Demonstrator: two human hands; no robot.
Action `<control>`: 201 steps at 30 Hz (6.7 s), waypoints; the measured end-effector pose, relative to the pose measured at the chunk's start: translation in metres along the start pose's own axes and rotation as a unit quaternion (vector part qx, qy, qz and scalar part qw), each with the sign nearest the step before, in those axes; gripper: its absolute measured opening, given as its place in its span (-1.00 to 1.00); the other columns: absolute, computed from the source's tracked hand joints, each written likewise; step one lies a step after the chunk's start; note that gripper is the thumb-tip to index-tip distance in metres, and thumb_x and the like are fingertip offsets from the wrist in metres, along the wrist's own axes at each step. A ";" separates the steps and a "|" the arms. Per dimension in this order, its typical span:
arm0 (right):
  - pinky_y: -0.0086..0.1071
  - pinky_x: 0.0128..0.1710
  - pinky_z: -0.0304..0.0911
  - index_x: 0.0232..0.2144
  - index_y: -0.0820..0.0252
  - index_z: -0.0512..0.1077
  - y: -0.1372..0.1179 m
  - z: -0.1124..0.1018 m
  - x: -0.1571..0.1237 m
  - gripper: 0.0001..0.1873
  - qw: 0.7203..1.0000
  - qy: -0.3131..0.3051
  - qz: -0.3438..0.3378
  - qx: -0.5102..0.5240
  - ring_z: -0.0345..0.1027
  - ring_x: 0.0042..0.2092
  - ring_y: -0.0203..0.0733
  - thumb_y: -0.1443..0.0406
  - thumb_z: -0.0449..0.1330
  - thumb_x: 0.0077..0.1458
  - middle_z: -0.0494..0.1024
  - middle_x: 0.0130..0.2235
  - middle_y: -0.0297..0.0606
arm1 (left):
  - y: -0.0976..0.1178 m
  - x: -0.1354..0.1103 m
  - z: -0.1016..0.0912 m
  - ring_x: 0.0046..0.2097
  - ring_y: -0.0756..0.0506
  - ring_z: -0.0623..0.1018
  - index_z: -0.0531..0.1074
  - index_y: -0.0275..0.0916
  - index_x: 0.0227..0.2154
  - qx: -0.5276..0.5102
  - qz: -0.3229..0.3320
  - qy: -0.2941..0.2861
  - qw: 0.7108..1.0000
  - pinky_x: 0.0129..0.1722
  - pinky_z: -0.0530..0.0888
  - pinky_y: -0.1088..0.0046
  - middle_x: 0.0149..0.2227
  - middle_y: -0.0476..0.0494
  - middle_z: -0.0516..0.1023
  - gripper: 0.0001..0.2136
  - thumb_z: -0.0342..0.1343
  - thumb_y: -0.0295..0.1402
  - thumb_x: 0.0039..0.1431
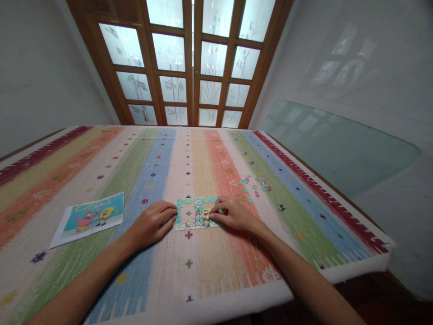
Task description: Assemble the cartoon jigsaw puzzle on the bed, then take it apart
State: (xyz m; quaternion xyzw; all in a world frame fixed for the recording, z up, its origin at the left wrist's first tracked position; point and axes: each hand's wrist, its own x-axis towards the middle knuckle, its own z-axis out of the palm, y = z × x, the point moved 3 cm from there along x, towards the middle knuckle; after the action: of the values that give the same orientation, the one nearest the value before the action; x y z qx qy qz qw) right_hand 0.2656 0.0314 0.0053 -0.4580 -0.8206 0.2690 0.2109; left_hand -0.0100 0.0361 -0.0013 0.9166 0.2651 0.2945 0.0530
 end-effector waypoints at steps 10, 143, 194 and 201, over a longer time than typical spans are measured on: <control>-0.35 -0.26 0.22 -0.26 0.14 0.64 0.002 -0.002 -0.002 -0.92 1.000 -0.021 -0.001 -0.012 0.32 -0.30 -0.25 0.33 0.37 0.13 0.48 -0.26 -0.25 | -0.001 0.000 0.001 -0.16 -0.16 0.56 0.53 -0.24 -0.15 0.001 0.001 0.003 1.000 -0.14 0.52 0.25 -0.16 -0.22 0.58 -0.81 0.00 -0.41 0.41; -0.23 -0.05 0.24 -0.22 0.18 0.62 0.118 -0.078 -0.018 -0.76 0.947 0.213 0.121 -0.209 0.35 -0.16 -0.05 0.28 0.17 0.16 0.46 -0.26 -0.14 | -0.007 -0.009 0.007 0.13 -0.27 0.55 0.44 -0.22 0.12 0.045 0.016 -0.018 0.999 0.09 0.54 0.01 0.12 -0.31 0.55 -0.70 0.03 -0.27 0.43; -0.31 -0.19 0.24 -0.32 0.18 0.57 0.017 0.000 0.004 -0.91 0.996 0.063 -0.040 -0.050 0.34 -0.22 -0.18 0.43 0.27 0.21 0.46 -0.27 -0.22 | -0.008 -0.008 0.007 0.13 -0.26 0.55 0.45 -0.21 0.11 0.035 0.001 -0.024 0.999 0.11 0.53 0.03 0.13 -0.27 0.54 -0.71 0.04 -0.27 0.42; -0.28 -0.17 0.23 -0.34 0.18 0.58 0.014 0.004 0.004 -0.89 0.994 0.076 -0.039 -0.065 0.35 -0.22 -0.15 0.41 0.24 0.21 0.47 -0.29 -0.21 | -0.008 -0.008 0.007 0.13 -0.27 0.55 0.45 -0.19 0.11 0.032 -0.001 -0.027 0.999 0.10 0.54 0.00 0.14 -0.27 0.54 -0.71 0.05 -0.26 0.41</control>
State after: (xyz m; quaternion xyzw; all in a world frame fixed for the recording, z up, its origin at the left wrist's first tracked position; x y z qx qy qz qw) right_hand 0.2702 0.0397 -0.0063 -0.4574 -0.8352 0.1709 0.2529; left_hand -0.0152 0.0393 -0.0130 0.9250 0.2741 0.2613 0.0313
